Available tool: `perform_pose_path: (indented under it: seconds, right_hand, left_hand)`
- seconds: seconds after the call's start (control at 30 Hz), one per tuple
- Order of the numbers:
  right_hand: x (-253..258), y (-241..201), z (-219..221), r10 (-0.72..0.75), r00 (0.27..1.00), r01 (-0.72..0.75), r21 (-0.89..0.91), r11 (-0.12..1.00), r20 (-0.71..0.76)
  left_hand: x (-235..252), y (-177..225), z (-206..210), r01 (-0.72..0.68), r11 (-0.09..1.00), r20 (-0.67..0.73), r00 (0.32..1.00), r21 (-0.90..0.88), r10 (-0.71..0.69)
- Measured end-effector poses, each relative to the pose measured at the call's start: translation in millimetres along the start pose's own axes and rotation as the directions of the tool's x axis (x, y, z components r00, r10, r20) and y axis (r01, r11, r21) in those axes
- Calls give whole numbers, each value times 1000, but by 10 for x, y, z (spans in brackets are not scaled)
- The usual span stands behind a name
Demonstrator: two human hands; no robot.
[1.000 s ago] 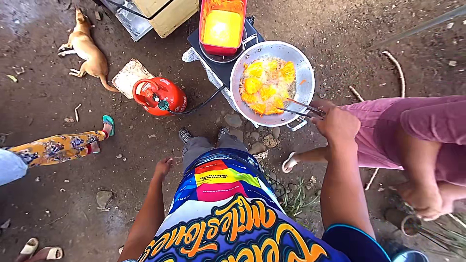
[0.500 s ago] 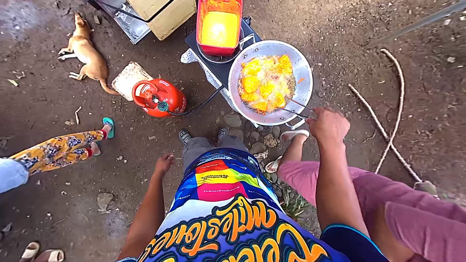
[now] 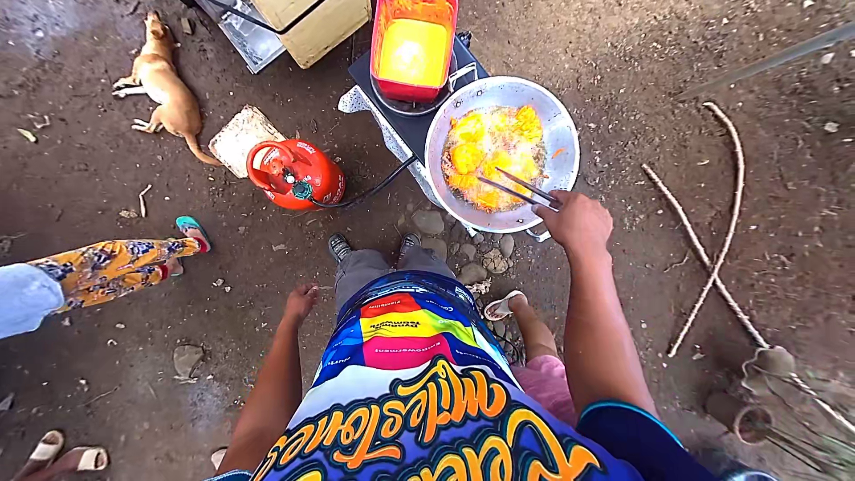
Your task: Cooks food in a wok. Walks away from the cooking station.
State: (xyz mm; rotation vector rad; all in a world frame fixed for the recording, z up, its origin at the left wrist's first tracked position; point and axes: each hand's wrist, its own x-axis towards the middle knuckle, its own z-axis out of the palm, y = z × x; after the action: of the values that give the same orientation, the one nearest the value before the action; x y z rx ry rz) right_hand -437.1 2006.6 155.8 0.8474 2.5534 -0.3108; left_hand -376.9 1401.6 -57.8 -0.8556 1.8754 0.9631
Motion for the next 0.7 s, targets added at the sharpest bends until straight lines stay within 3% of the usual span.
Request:
perform_pose_path:
  seconds: [0.23, 0.57, 0.7]
  right_hand:
    - [472, 33, 322, 14, 999, -21, 238, 971, 33]
    - [472, 54, 520, -9, 997, -24, 445, 895, 73]
    - [420, -97, 569, -21, 994, -16, 342, 940, 103]
  left_hand:
    - [-41, 41, 10, 3, 1000, -13, 1000, -17, -3]
    - [-35, -114, 11, 14, 1000, -7, 1000, -19, -14]
    - [-12, -121, 26, 19, 1000, -1, 1000, 9, -19]
